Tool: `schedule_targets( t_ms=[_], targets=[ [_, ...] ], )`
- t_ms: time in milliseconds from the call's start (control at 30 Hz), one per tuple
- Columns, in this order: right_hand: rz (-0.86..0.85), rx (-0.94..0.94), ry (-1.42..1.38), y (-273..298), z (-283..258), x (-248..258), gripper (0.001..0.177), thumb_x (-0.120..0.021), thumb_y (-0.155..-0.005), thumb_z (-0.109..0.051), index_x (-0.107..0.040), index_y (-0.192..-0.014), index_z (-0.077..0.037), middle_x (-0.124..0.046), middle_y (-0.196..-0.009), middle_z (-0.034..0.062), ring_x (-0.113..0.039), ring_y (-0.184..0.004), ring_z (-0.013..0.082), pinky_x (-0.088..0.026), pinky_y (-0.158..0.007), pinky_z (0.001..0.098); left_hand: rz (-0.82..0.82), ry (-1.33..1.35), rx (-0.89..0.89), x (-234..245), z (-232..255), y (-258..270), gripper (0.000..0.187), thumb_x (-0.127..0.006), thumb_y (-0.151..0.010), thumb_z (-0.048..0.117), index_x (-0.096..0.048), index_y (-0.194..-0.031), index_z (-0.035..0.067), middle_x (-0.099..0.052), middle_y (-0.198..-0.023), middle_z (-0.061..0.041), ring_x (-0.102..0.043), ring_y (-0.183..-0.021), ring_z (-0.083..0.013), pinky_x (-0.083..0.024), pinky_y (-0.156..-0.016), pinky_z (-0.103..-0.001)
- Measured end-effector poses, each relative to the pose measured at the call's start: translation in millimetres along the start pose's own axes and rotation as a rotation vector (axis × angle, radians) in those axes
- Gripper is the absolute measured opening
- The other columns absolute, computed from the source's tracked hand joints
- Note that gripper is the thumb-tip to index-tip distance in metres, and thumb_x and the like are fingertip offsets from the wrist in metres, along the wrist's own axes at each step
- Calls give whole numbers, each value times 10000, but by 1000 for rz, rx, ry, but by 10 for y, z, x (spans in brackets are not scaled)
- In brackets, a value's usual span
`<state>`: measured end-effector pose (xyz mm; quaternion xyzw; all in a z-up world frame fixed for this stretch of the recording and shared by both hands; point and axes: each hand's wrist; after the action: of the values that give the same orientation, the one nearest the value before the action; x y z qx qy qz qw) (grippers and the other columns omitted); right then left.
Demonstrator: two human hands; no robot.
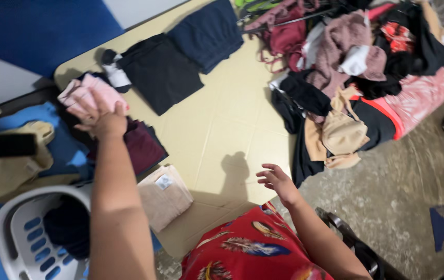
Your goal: The person folds various clean garments on a table, including a pink top, a beige towel, a pink towel, a beige bra, a maroon bra, and black socks. Each item is folded and placed into a neat stack on the left side of the table.
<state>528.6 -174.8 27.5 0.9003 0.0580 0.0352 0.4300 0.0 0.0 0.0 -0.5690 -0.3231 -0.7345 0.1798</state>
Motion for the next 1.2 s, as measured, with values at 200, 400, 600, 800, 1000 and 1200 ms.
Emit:
schedule_targets(
  t_ms=[200, 400, 600, 800, 1000, 1200],
  targets=[
    [47, 213, 130, -353, -46, 232, 334, -554, -1013, -192, -570, -1326, -74, -702, -1212, 113, -674, -1023, 196, -498, -893, 351, 194, 129, -200, 243, 124, 405, 941, -615, -1092, 553, -105, -1771, 150, 124, -1749, -250, 124, -1585, -538, -9, -1213, -795],
    [590, 937, 692, -979, -239, 1067, 334, -730, -914, -128, -643, -1231, -64, -524, -1375, 235, -481, -1346, 423, -396, -1136, 471, 159, 220, -384, -36, 403, 1269, 886, -686, -978, 446, -283, -1681, 87, -59, -1716, -268, 8, -1559, -555, -21, -1170, -798],
    [860, 902, 871, -1437, -789, 1587, 347, -815, -821, -136, -695, -1136, -53, -564, -1257, 269, -487, -1212, 468, -372, -1042, 529, 40, 236, -498, -515, 820, 2463, 693, -656, -964, 447, -471, -1520, 76, -219, -1640, -207, -213, -1532, -476, -167, -1149, -776],
    [229, 1245, 623, -802, -1274, 1263, 238, -681, -835, 94, -606, -1006, -55, -629, -975, 118, -634, -935, 297, -523, -825, 380, 17, 511, -641, -477, 1596, 3449, 743, -729, -895, 414, -461, -1479, 40, -430, -1539, -255, -328, -1456, -530, -332, -1149, -623],
    [-572, 1168, 453, -185, -1536, 1155, 199, -727, -907, 41, -605, -1033, -54, -622, -1015, 92, -642, -969, 233, -518, -867, 315, -345, 809, -614, -471, 2351, 4031, 607, -806, -786, 336, -617, -1266, 16, -700, -1091, -173, -649, -1020, -305, -528, -863, -411],
    [-266, 751, -158, -835, -1766, 1701, 155, -714, -999, 20, -602, -1029, -82, -593, -946, 2, -511, -816, 116, -405, -707, 276, -629, 1099, -393, -993, 2237, 3953, 163, -702, -982, 170, -691, -1012, 10, -653, -782, -2, -575, -714, -89, -505, -648, -268]
  ],
)
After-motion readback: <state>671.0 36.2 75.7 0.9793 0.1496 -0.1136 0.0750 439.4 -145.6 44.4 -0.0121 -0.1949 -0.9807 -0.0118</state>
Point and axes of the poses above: each hand's wrist, its own y-axis away from the middle knuckle, its own x-axis out of the back of the hand, z = x × y
